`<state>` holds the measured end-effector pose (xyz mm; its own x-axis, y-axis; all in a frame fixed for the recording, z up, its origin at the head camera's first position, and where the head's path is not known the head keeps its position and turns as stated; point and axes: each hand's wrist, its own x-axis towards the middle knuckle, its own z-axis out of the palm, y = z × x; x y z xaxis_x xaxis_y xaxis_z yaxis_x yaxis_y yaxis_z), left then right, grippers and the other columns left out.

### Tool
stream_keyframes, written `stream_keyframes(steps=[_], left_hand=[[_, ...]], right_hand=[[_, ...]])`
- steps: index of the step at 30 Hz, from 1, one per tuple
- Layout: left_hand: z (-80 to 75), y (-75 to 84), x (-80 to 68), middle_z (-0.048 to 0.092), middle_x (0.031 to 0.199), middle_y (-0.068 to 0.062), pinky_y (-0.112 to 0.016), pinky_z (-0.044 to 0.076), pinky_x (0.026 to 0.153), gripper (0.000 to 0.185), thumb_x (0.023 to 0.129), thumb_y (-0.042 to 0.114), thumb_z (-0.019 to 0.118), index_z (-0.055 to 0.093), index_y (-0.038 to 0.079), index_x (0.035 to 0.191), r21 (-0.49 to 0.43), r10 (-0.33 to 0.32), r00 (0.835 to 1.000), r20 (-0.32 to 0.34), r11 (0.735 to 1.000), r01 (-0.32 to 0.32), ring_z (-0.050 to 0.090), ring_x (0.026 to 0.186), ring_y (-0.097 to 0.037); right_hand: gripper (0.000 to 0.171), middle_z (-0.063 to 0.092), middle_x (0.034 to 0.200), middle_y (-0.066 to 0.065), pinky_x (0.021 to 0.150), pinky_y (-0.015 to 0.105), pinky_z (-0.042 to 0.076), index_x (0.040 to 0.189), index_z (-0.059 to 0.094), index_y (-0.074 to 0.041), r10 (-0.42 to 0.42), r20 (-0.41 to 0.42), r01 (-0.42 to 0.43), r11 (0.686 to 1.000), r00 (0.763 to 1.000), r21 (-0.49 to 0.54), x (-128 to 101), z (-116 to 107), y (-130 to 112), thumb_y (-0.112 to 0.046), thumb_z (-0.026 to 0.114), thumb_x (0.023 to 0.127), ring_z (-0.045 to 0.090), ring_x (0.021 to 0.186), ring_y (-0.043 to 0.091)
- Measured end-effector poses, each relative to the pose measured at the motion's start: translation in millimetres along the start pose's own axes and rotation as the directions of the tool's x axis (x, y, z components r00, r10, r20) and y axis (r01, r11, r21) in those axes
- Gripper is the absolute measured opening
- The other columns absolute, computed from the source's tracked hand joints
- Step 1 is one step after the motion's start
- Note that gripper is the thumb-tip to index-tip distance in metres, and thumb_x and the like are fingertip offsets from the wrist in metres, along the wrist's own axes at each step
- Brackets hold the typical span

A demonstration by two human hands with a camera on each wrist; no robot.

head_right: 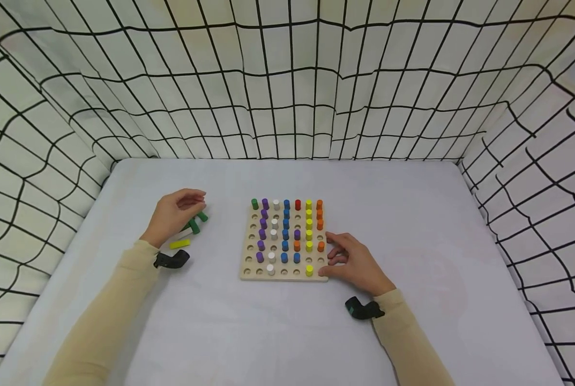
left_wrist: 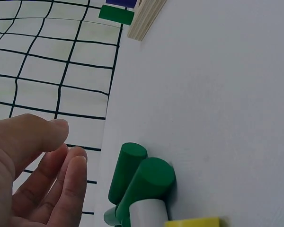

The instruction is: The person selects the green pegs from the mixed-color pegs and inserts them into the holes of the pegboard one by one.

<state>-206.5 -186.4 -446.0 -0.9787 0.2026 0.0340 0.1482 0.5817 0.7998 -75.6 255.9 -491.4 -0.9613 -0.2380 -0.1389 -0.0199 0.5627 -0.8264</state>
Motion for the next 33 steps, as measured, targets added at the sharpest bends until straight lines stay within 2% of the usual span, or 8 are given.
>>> stream_keyframes(steps=[4,10,15,19,26,33], left_hand=[[0.3,-5.4,-0.9,0.072,0.126,-0.016,-0.008,0.053,0.090,0.031,0.101,0.011,0.065,0.067,0.006,0.132,0.053,0.001,1.000,0.007,0.999,-0.002,0.069,0.116,-0.030],[-0.1,-10.9,-2.8,0.069,0.130,-0.018,-0.022,0.059,0.098,0.033,0.100,0.002,0.063,0.065,0.005,0.133,0.098,-0.011,0.999,0.041,0.995,0.007,0.068,0.119,-0.032],[-0.7,-11.0,-3.2,0.065,0.135,-0.019,-0.038,0.058,0.106,0.037,0.099,-0.002,0.063,0.063,0.005,0.135,0.115,-0.034,0.996,0.082,0.993,0.025,0.067,0.124,-0.034],[0.5,-9.3,-1.7,0.064,0.137,-0.019,-0.047,0.056,0.108,0.038,0.098,-0.002,0.063,0.063,0.005,0.136,0.147,-0.022,0.995,0.100,0.989,0.007,0.066,0.124,-0.036],[4.3,-4.8,5.7,0.063,0.135,-0.016,-0.052,0.054,0.108,0.036,0.100,0.001,0.061,0.064,0.007,0.135,0.288,0.005,0.987,0.163,0.956,-0.052,0.064,0.123,-0.037],[4.9,-1.7,10.9,0.066,0.131,-0.013,-0.050,0.056,0.104,0.032,0.101,0.004,0.064,0.065,0.007,0.132,0.321,0.010,0.976,0.216,0.944,-0.081,0.064,0.119,-0.033]], right_hand=[[0.091,0.060,0.124,0.009,0.090,0.018,0.061,0.155,0.046,-0.010,-0.011,0.000,0.011,1.000,1.000,0.009,0,0,1,-0.034,0.090,0.080,0.068,0.098,0.014],[0.091,0.060,0.121,0.008,0.091,0.022,0.062,0.155,0.046,-0.010,-0.007,0.001,0.007,1.000,1.000,0.003,1,0,1,-0.035,0.090,0.080,0.069,0.097,0.012],[0.090,0.060,0.121,0.008,0.092,0.023,0.062,0.155,0.046,-0.009,-0.005,0.004,0.005,1.000,1.000,0.003,0,0,0,-0.034,0.090,0.080,0.069,0.097,0.013],[0.090,0.060,0.121,0.008,0.093,0.024,0.062,0.155,0.046,-0.009,-0.011,0.002,0.011,1.000,1.000,0.002,0,0,-1,-0.032,0.090,0.080,0.068,0.097,0.013],[0.091,0.060,0.121,0.008,0.093,0.024,0.062,0.155,0.045,-0.009,-0.007,0.005,0.007,1.000,1.000,0.005,0,-1,0,-0.032,0.090,0.080,0.069,0.097,0.012],[0.091,0.060,0.119,0.007,0.093,0.023,0.062,0.155,0.045,-0.008,-0.001,0.009,0.001,1.000,1.000,0.001,0,-1,-2,-0.033,0.090,0.080,0.069,0.097,0.012]])
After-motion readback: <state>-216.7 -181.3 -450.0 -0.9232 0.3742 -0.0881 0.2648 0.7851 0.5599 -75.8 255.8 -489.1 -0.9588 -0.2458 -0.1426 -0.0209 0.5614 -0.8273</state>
